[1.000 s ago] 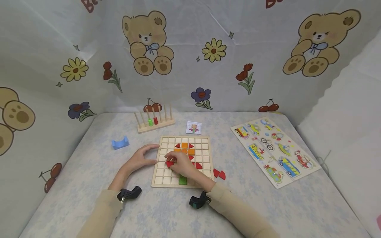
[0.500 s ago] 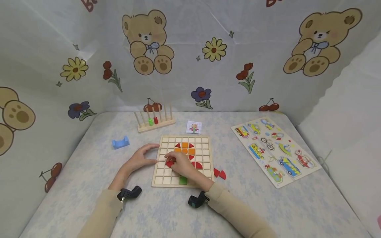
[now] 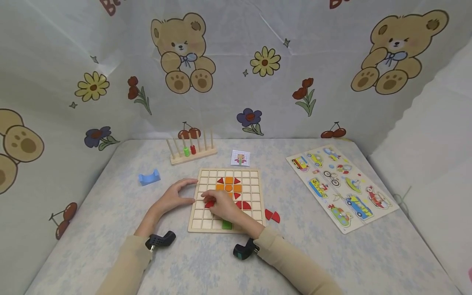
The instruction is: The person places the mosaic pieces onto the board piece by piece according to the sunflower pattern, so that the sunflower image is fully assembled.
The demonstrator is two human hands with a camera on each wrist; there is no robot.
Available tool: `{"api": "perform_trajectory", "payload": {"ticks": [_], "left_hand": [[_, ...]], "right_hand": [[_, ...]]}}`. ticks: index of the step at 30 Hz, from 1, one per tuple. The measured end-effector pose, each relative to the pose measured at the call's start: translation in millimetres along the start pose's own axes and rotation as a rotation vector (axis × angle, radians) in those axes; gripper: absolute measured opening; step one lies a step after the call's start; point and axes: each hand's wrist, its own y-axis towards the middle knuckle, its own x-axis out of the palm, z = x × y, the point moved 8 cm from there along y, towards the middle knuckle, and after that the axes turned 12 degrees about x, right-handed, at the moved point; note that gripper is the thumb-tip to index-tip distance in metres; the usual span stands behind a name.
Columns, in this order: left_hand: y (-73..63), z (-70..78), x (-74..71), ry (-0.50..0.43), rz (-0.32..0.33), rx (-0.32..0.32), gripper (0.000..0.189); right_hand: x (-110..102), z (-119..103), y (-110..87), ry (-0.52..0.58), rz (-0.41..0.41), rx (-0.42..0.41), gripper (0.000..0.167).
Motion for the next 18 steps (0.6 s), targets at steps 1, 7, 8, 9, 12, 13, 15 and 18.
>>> {"api": "perform_trajectory", "payload": {"ticks": [1, 7, 8, 9, 12, 13, 15, 18], "left_hand": [[0.1, -0.1, 0.1, 0.002, -0.001, 0.003, 0.063], [1.6, -0.7, 1.5, -0.007, -0.003, -0.001, 0.063], [1.9, -0.8, 2.1, -0.011, -0.005, -0.004, 0.064], [2.2, -1.0, 2.7, -0.013, -0.006, -0.008, 0.064], [2.2, -2.1, 3.0, -0.002, -0.004, -0.019, 0.064], [2.0, -2.4, 2.6, 0.001, -0.001, -0.022, 0.064], [1.6, -2.6, 1.6, 0.01, 0.004, -0.023, 0.065], [0.6, -2.5, 1.7, 0.006, 0.013, -0.017, 0.065]], "right_hand": [[0, 0, -0.1, -0.003, -0.002, -0.004, 0.044], [-6, 5, -4.7, 0.036, -0.008, 0.004, 0.042], [-10, 7, -7.1, 0.045, -0.002, 0.011, 0.041], [-15, 9, -10.2, 0.049, 0.011, 0.011, 0.039], [-37, 13, -23.0, 0.056, 0.075, -0.004, 0.034], [-46, 15, -28.4, 0.047, 0.103, -0.011, 0.034], [-66, 20, -40.8, 0.024, 0.164, -0.024, 0.033], [-94, 39, -63.5, -0.019, 0.232, 0.016, 0.034]]}}
